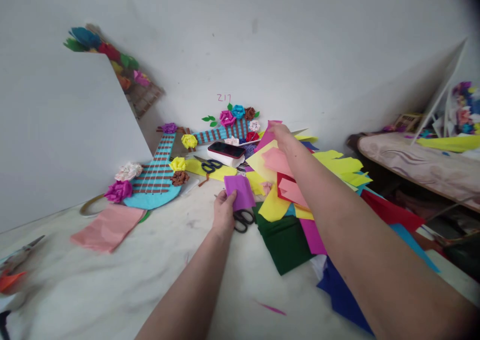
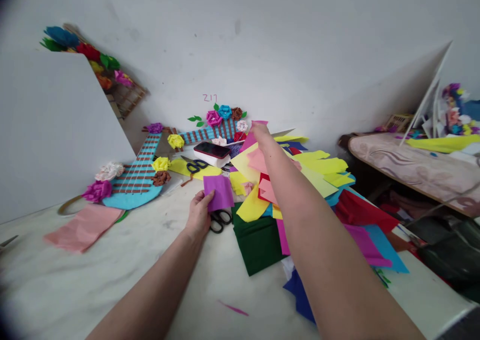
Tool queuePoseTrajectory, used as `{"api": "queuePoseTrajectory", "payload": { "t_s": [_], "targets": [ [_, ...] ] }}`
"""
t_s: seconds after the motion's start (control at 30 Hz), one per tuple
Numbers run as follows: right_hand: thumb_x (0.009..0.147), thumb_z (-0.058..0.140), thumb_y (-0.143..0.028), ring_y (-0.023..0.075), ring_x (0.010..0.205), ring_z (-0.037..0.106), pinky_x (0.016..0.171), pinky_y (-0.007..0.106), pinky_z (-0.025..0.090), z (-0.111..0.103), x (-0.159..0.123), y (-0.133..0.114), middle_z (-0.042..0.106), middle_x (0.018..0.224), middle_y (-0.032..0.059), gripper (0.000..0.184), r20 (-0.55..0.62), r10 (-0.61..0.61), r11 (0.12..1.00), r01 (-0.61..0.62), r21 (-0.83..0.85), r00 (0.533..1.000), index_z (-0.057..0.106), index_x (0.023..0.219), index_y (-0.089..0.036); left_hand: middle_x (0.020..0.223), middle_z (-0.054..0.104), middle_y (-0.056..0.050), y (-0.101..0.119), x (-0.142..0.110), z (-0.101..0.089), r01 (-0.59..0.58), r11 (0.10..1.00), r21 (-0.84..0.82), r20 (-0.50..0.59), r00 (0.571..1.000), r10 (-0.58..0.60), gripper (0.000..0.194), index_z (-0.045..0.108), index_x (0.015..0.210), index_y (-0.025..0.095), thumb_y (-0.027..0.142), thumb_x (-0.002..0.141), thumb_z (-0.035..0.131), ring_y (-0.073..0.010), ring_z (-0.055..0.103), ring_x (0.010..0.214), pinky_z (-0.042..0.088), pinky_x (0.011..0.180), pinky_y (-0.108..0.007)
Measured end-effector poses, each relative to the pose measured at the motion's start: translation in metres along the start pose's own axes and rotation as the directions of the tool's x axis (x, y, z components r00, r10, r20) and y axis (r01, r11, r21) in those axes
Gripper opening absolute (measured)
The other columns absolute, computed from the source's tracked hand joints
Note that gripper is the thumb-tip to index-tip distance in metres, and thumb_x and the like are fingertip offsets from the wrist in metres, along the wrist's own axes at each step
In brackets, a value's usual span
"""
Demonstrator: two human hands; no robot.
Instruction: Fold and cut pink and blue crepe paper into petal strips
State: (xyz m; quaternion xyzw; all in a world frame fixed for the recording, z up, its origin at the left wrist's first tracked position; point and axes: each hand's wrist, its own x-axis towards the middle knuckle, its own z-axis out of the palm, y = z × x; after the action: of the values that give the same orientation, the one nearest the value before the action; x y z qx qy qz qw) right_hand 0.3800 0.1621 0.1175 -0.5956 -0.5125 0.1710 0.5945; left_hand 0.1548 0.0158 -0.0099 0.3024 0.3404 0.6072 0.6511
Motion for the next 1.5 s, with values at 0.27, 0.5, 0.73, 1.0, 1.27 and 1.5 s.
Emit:
{"api": "queuePoseTrajectory", "payload": {
  "t_s": [0.27, 0.5, 0.73, 1.0, 1.27, 1.5],
  "targets": [
    [0.071, 0.052, -0.014, 0.0137, 0.098, 0.058, 0.085, 0.033, 0.045, -0.009, -0.015, -0.049, 0.058, 0.12, 0.0026, 0.042, 0.08, -0.143, 0.891, 0.093, 0.445, 0.987, 0.058, 0.112, -0.022, 0.063, 0.061, -0.001, 0.0, 0.0, 0.0, 0.009, 0.999, -0.031, -0.017, 1.0, -0.009, 0.037, 0.057, 0.076, 0.013, 0.031, 0.05, 0.076, -0.0108, 0.054, 0.053, 0.041, 0.053, -0.022],
    [0.064, 0.055, -0.012, 0.0146, 0.077, 0.062, 0.074, 0.032, 0.048, -0.005, -0.039, -0.047, 0.068, 0.085, 0.0045, 0.024, 0.049, 0.043, 0.868, -0.062, 0.493, 0.998, 0.067, 0.084, -0.014, 0.067, 0.064, -0.002, 0.001, -0.001, 0.0, 0.008, 0.998, -0.058, -0.003, 1.0, -0.008, 0.036, 0.057, 0.076, 0.013, 0.028, 0.051, 0.076, -0.0117, 0.056, 0.056, 0.042, 0.055, -0.022],
    [0.064, 0.065, -0.023, 0.0162, 0.064, 0.061, 0.06, 0.029, 0.05, -0.007, -0.072, -0.022, 0.065, 0.068, 0.0031, 0.021, 0.101, 0.17, 0.907, -0.196, 0.372, 0.98, 0.065, 0.082, -0.013, 0.064, 0.062, 0.0, 0.0, 0.0, 0.0, -0.008, 0.997, -0.072, -0.001, 1.0, 0.008, 0.033, 0.055, 0.074, 0.013, 0.027, 0.052, 0.075, -0.0104, 0.055, 0.054, 0.042, 0.055, -0.022],
    [0.062, 0.057, -0.007, 0.0091, 0.057, 0.057, 0.066, 0.025, 0.048, -0.007, -0.077, -0.036, 0.061, 0.061, -0.0019, 0.021, 0.039, 0.15, 0.9, -0.152, 0.409, 0.988, 0.065, 0.08, -0.012, 0.068, 0.062, -0.001, -0.002, 0.002, -0.001, -0.029, 0.997, -0.071, -0.007, 1.0, 0.028, 0.034, 0.055, 0.079, 0.014, 0.026, 0.053, 0.073, -0.0118, 0.056, 0.058, 0.043, 0.058, -0.024],
    [0.063, 0.053, -0.007, 0.012, 0.07, 0.062, 0.075, 0.03, 0.05, -0.009, -0.117, -0.048, 0.066, 0.075, 0.0009, 0.026, 0.031, 0.149, 0.816, -0.14, 0.56, 0.988, 0.063, 0.087, -0.013, 0.075, 0.061, 0.001, -0.005, 0.008, -0.005, -0.062, 0.996, -0.058, -0.064, 0.996, 0.058, 0.046, 0.054, 0.1, 0.019, 0.016, 0.055, 0.062, -0.0118, 0.056, 0.062, 0.043, 0.06, -0.023],
    [0.064, 0.05, -0.01, 0.0144, 0.083, 0.062, 0.079, 0.031, 0.049, -0.011, -0.124, -0.028, 0.067, 0.093, 0.0045, 0.038, -0.054, 0.196, 0.875, -0.149, 0.461, 0.979, 0.063, 0.099, -0.013, 0.083, 0.061, -0.002, -0.004, 0.008, -0.003, -0.047, 0.997, -0.064, -0.08, 0.996, 0.041, 0.051, 0.054, 0.106, 0.02, 0.014, 0.056, 0.06, -0.0132, 0.056, 0.068, 0.044, 0.062, -0.024]
  ]
}}
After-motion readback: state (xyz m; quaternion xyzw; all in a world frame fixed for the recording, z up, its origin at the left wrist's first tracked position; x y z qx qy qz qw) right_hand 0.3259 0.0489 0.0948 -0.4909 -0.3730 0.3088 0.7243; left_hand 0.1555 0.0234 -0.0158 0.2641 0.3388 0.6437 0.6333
